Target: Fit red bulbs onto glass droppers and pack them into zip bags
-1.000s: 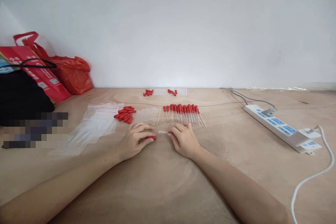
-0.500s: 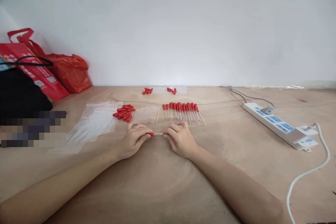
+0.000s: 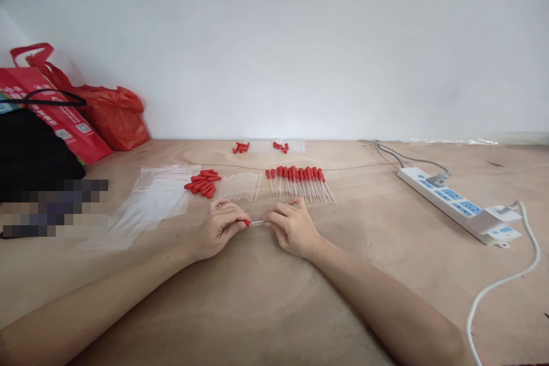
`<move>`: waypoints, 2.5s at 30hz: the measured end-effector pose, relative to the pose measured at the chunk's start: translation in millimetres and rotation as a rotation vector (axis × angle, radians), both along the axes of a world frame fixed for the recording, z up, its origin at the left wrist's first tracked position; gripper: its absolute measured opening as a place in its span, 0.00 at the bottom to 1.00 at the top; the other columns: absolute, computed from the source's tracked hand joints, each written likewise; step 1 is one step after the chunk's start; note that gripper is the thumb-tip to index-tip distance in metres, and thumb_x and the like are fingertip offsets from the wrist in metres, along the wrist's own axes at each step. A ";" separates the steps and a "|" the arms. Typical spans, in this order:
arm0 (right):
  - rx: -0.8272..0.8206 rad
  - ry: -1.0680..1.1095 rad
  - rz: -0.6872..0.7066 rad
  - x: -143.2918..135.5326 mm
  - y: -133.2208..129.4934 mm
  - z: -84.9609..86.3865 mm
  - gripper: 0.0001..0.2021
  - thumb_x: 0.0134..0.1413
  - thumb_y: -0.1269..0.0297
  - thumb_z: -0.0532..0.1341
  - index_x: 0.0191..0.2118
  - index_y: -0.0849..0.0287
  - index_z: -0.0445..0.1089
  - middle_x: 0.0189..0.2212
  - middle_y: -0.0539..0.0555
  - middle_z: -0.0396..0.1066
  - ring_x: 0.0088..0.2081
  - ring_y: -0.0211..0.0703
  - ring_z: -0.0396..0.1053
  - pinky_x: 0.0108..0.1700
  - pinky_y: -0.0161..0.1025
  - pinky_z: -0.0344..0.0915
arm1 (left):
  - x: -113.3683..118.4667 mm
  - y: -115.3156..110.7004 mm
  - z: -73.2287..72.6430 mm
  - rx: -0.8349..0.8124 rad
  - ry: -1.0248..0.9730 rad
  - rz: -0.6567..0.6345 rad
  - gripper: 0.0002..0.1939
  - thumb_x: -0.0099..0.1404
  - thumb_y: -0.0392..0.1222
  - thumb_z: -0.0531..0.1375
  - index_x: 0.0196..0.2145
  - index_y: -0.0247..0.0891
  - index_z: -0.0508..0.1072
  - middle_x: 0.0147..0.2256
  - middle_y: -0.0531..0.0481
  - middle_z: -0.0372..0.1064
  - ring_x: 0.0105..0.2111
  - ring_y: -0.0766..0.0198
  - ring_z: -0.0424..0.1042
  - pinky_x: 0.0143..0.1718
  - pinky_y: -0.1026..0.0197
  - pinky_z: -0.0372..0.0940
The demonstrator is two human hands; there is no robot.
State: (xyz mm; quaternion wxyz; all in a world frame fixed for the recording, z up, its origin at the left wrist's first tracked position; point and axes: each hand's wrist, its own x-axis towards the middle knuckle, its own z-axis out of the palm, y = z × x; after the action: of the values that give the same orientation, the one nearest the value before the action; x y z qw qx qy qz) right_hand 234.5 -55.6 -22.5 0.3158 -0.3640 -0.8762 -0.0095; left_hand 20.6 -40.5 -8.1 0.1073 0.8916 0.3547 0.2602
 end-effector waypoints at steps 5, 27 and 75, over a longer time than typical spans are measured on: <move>0.012 0.010 -0.014 -2.4 0.0 1.1 0.09 0.55 0.69 0.50 0.33 0.58 0.68 0.28 0.50 0.69 0.28 0.35 0.61 0.37 0.39 0.45 | -1.9 0.1 -2.0 -0.017 -0.020 -0.008 0.10 0.64 0.42 0.49 0.32 0.42 0.70 0.30 0.55 0.72 0.33 0.65 0.68 0.48 0.53 0.42; 0.252 -0.152 -0.054 -4.8 -2.6 4.8 0.11 0.53 0.72 0.48 0.31 0.59 0.68 0.24 0.50 0.66 0.24 0.34 0.55 0.33 0.40 0.42 | -0.4 -0.2 -1.0 -0.042 -0.018 -0.013 0.09 0.62 0.43 0.50 0.31 0.40 0.69 0.28 0.55 0.71 0.31 0.65 0.69 0.49 0.51 0.44; -0.283 0.092 -0.887 -19.7 70.1 4.8 0.10 0.49 0.64 0.51 0.36 0.59 0.64 0.26 0.53 0.71 0.32 0.45 0.67 0.41 0.43 0.45 | -19.1 13.6 -3.1 -0.002 0.136 0.291 0.09 0.59 0.45 0.55 0.38 0.42 0.68 0.40 0.51 0.66 0.42 0.57 0.63 0.45 0.48 0.47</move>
State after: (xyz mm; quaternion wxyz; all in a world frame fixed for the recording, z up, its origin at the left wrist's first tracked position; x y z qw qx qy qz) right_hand 214.8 14.5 -17.6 0.2669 -0.7431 -0.6136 -0.0079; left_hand 1.5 -26.9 -11.2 0.0451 0.8462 0.4870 0.2117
